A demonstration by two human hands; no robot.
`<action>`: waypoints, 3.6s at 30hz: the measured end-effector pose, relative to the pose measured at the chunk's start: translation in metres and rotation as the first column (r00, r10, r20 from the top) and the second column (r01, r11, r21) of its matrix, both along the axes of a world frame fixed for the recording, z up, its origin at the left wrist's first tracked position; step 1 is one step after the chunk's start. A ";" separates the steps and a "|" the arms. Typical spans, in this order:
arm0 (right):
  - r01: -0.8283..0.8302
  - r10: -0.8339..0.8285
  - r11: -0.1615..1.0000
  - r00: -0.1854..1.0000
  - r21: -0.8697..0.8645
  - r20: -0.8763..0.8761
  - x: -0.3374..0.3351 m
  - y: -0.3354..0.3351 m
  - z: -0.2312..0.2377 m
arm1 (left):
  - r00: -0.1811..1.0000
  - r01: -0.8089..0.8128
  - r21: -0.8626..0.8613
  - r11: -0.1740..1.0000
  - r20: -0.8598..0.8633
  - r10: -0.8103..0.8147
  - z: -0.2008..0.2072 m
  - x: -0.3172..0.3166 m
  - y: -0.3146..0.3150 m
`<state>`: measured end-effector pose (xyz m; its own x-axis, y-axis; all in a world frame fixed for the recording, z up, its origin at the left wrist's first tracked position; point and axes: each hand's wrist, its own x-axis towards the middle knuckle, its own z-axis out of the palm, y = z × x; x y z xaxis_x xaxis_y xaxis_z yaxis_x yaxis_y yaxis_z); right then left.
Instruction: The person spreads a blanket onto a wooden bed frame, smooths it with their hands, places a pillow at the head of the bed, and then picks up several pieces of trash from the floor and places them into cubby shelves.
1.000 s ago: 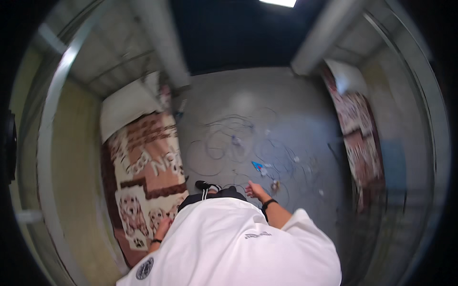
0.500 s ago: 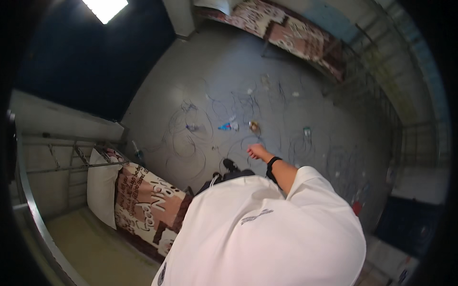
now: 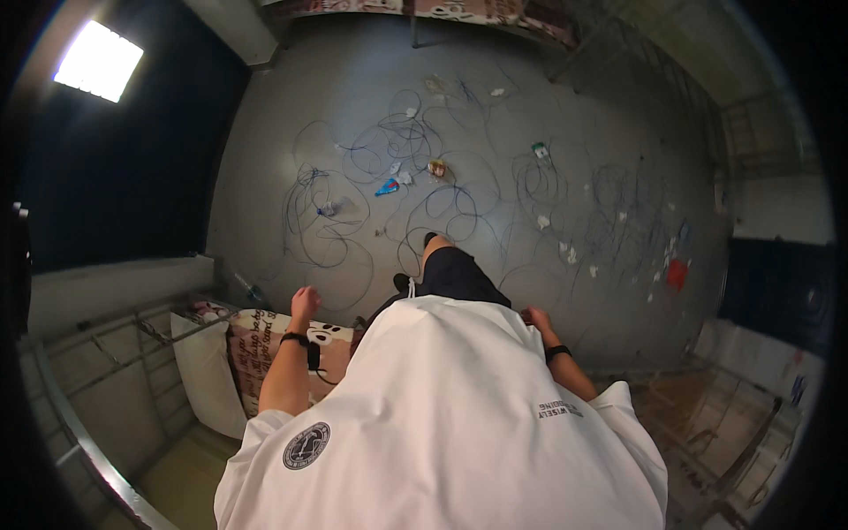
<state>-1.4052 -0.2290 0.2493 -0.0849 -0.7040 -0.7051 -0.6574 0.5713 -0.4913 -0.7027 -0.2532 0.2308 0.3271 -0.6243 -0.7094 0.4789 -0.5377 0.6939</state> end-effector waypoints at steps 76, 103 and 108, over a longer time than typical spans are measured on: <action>0.837 -0.938 0.347 0.304 0.423 0.168 -0.301 -0.186 0.134 | -0.115 0.891 0.361 -0.276 -0.408 -0.906 0.037 -0.615 -0.556; 0.891 -0.907 -0.034 -0.218 0.453 0.360 -0.484 -0.278 0.069 | -0.694 0.553 0.098 -0.827 0.604 -0.392 0.080 -0.997 -0.745; 0.875 -0.833 -0.086 -0.325 0.476 0.447 -0.587 -0.291 0.060 | -0.302 0.893 0.305 -0.329 -0.134 -0.944 0.109 -1.148 -0.801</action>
